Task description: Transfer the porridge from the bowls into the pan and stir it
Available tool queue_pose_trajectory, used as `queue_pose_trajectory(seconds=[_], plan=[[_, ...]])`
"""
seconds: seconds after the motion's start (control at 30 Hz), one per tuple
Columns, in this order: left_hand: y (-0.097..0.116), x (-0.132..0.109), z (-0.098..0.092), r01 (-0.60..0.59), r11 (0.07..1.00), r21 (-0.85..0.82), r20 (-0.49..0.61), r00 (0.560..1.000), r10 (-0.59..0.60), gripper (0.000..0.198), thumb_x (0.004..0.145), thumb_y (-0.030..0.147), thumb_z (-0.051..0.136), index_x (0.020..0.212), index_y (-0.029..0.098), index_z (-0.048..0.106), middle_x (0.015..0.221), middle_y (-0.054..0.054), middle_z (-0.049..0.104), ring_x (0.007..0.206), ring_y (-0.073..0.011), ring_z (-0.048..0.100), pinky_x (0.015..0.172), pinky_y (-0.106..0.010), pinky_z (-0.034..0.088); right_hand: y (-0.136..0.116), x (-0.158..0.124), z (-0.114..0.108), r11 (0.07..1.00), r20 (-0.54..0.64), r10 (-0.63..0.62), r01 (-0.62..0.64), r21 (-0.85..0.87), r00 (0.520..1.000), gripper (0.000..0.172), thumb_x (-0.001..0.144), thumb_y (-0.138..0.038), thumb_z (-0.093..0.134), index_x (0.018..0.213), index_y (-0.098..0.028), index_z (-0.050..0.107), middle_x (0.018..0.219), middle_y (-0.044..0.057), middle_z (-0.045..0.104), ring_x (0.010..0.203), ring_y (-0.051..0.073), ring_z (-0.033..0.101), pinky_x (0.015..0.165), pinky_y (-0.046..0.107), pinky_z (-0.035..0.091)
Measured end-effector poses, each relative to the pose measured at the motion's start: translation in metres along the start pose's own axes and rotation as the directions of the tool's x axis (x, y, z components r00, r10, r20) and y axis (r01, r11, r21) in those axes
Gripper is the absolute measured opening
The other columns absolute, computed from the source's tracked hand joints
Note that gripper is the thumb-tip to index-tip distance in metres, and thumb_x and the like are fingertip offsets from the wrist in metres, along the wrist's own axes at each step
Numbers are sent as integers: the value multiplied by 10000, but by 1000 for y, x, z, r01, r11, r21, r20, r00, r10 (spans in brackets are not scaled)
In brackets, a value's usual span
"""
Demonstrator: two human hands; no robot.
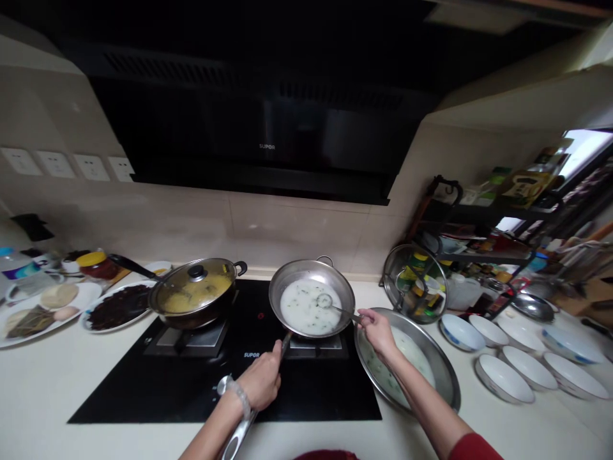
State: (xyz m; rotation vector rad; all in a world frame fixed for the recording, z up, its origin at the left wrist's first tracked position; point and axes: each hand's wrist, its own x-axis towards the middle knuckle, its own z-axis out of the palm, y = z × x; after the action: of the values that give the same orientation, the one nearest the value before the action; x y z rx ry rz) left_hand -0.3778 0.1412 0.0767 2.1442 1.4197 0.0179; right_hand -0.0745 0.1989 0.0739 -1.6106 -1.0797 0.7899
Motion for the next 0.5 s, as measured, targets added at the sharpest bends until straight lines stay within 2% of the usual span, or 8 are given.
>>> queue_pose_trajectory(seconds=[0.23,0.5], plan=[[1,0,-1,2,1000,17,5,1000,-2,740,782,155,440,1438,-39,158,1241,-256,544,1167,-276,526,974,-334,388,-9,-12,-6,983,-19,129,-125,136,991,301,603,-189,546,877,-112,646,474,-14,546,356,95,421,360,217,249],[-1,1,1,3,1000,23,1,1000,-3,735,787,158,443,1443,-19,161,1223,-247,557,1136,-271,547,953,-319,399,-15,-18,-12,964,7,188,-186,193,982,291,605,-165,546,882,-132,626,474,-31,551,332,70,371,348,195,229]])
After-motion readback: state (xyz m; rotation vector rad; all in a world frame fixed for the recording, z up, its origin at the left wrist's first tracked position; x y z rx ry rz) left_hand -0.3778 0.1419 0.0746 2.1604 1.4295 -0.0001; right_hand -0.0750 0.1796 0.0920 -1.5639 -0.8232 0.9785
